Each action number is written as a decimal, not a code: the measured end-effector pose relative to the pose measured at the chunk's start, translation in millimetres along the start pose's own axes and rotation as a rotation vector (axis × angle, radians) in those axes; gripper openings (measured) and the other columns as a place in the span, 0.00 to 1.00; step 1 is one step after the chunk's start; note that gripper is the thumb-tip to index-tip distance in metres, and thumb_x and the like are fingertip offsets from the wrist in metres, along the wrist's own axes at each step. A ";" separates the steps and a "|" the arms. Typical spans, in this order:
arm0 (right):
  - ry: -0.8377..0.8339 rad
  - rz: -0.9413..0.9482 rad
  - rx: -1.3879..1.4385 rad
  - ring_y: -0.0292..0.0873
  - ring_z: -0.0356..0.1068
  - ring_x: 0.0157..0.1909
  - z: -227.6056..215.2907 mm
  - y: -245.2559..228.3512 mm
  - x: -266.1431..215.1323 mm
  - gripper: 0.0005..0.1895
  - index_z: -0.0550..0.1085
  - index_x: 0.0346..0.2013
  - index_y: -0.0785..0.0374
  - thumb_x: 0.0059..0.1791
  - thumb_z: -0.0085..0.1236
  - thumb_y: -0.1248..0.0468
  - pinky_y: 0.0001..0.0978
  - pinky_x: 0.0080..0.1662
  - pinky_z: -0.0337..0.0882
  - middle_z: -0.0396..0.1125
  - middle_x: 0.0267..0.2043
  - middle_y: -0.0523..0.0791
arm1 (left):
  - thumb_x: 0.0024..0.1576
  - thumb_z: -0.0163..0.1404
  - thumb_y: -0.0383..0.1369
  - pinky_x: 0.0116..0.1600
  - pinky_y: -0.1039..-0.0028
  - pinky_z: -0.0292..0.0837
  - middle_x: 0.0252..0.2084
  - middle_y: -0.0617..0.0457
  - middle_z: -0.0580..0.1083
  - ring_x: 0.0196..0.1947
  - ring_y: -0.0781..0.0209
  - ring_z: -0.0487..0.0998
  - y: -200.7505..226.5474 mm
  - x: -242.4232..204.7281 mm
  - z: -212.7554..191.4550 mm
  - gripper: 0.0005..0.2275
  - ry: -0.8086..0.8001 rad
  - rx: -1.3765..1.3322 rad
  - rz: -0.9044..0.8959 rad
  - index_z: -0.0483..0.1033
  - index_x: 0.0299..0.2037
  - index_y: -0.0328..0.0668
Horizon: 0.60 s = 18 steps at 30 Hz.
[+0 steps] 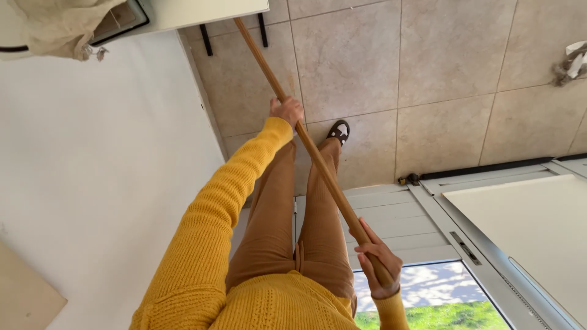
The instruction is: Sweeping the floor, wiping down surfaces, and organizing containers in a workshop area.
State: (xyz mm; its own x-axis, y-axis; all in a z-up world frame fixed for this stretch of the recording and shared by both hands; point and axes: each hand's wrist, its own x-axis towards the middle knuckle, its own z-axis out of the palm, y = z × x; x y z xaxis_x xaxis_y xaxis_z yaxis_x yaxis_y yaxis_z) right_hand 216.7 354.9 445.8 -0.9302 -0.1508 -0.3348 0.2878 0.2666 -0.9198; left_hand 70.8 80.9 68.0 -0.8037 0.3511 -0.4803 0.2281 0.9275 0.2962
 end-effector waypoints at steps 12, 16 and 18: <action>-0.204 -0.270 -0.303 0.63 0.70 0.60 -81.2 -60.8 -31.5 0.04 0.78 0.32 0.67 0.46 0.56 0.74 0.50 0.61 0.70 0.67 0.58 0.66 | 0.55 0.57 0.30 0.51 0.57 0.69 0.42 0.55 0.73 0.53 0.57 0.70 94.3 -76.4 -53.9 0.06 -0.056 -0.345 -0.045 0.74 0.30 0.42; -0.243 -0.358 -0.409 0.51 0.77 0.50 -103.1 -135.8 14.3 0.05 0.79 0.30 0.66 0.45 0.57 0.68 0.38 0.49 0.78 0.72 0.50 0.62 | 0.55 0.57 0.30 0.52 0.64 0.72 0.34 0.52 0.73 0.46 0.54 0.73 111.0 -95.2 -77.7 0.07 0.167 -0.508 -0.025 0.72 0.27 0.42; -0.229 -0.430 -0.432 0.45 0.79 0.44 -99.5 -175.7 47.5 0.07 0.79 0.30 0.65 0.45 0.57 0.65 0.35 0.45 0.79 0.75 0.46 0.58 | 0.55 0.57 0.30 0.49 0.63 0.73 0.32 0.51 0.73 0.43 0.51 0.74 108.6 -107.0 -100.6 0.08 0.278 -0.574 -0.035 0.71 0.26 0.41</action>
State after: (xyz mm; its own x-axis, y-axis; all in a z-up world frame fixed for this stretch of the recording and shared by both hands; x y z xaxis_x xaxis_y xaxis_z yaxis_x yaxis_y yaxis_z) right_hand 99.2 395.6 611.9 -0.8562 -0.5155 -0.0342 -0.2610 0.4887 -0.8325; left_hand 126.3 131.2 234.6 -0.9356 0.2035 -0.2885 -0.0698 0.6944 0.7162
